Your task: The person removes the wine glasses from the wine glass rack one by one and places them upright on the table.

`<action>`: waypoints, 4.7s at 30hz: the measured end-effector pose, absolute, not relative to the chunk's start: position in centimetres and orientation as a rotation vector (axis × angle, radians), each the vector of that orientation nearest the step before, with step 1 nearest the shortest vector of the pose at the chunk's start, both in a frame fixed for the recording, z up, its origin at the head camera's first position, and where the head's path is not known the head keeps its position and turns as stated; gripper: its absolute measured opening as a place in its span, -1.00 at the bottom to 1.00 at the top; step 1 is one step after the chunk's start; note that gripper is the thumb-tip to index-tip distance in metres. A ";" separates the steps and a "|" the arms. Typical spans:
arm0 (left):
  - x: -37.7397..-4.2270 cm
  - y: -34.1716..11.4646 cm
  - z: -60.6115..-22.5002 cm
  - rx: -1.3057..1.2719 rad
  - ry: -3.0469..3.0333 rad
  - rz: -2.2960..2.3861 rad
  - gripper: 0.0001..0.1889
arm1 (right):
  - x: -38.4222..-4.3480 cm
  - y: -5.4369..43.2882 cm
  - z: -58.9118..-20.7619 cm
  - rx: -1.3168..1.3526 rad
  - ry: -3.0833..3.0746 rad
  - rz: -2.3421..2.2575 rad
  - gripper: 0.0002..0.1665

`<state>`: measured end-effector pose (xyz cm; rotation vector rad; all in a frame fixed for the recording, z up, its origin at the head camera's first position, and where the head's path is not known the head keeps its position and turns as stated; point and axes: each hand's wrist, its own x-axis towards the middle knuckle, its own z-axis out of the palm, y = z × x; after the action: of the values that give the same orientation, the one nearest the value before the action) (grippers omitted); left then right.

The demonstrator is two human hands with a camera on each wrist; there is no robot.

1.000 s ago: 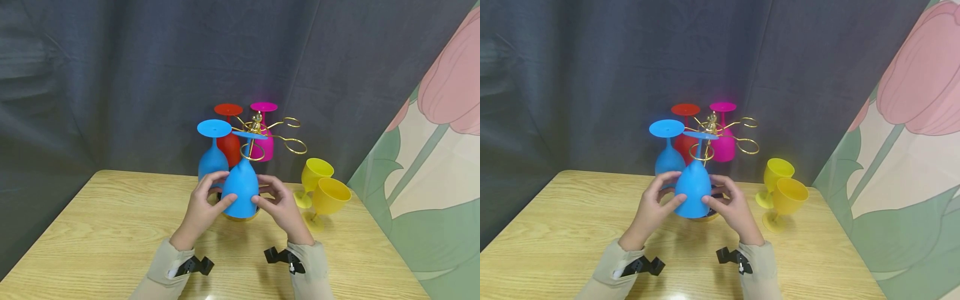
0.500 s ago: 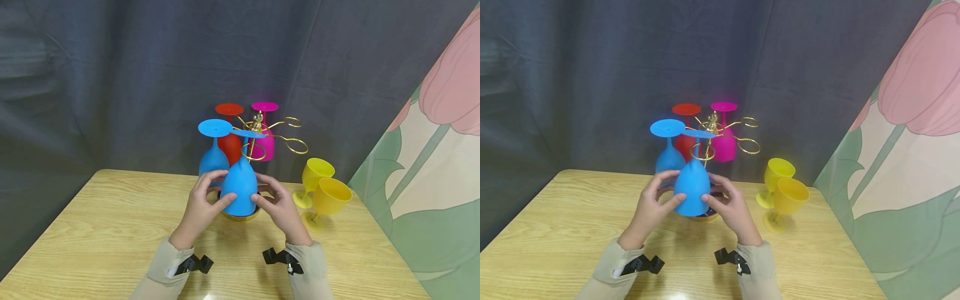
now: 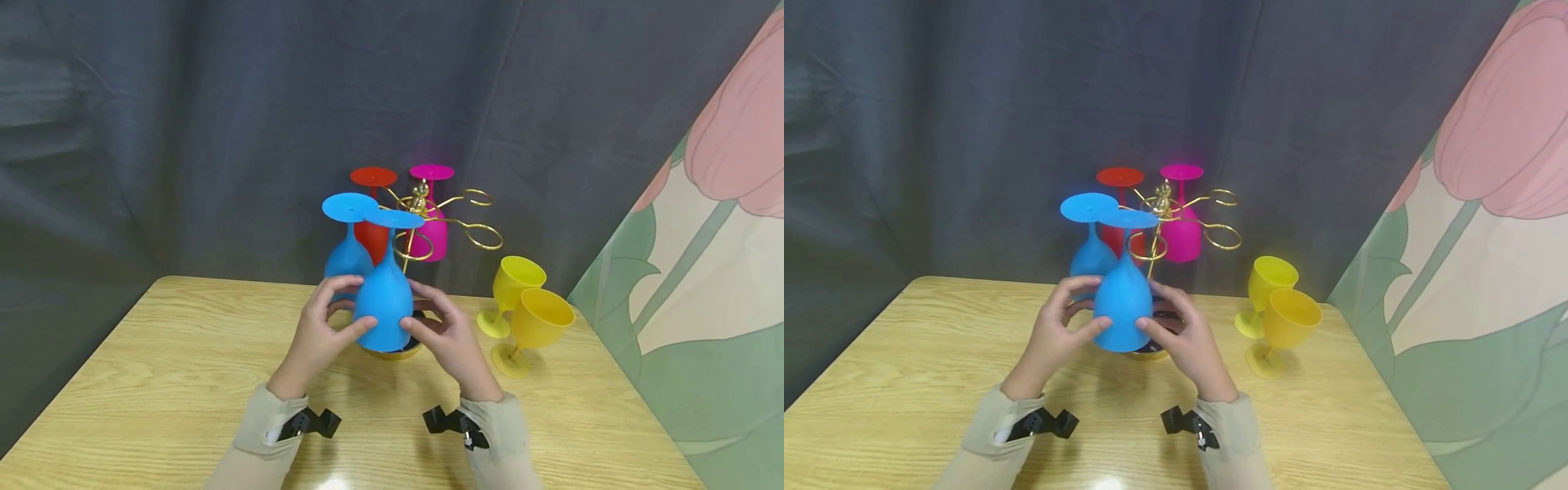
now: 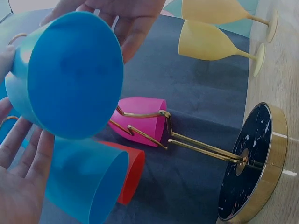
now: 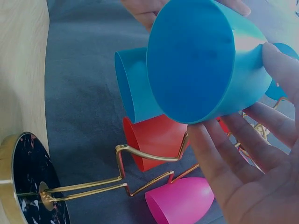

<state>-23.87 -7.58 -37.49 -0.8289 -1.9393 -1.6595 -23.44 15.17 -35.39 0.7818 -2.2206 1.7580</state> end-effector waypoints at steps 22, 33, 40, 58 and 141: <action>-24.4 -8.7 -37.7 -0.911 -1.910 -1.838 -0.18 | -22.9 14.8 -35.1 0.848 -2.193 1.719 -0.34; -24.3 -9.4 -37.8 -1.005 -2.047 -1.835 -0.10 | -23.1 15.5 -35.5 0.919 -2.242 1.777 -0.30; -24.3 -9.2 -37.5 -1.096 -2.096 -1.843 -0.11 | -23.3 16.5 -35.5 1.035 -2.267 1.749 -0.26; -24.3 -8.5 -37.8 -1.212 -2.114 -1.713 -0.20 | -23.8 17.7 -35.9 1.049 -2.370 1.875 0.10; -22.4 -7.0 -35.9 -0.967 -2.268 -0.251 -0.33 | -20.1 12.6 -34.5 0.728 -2.494 0.370 -0.47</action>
<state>-22.40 -6.96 -35.95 -0.9666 -2.2676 -0.2507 -20.05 12.55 -34.46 0.7281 -2.4944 0.3698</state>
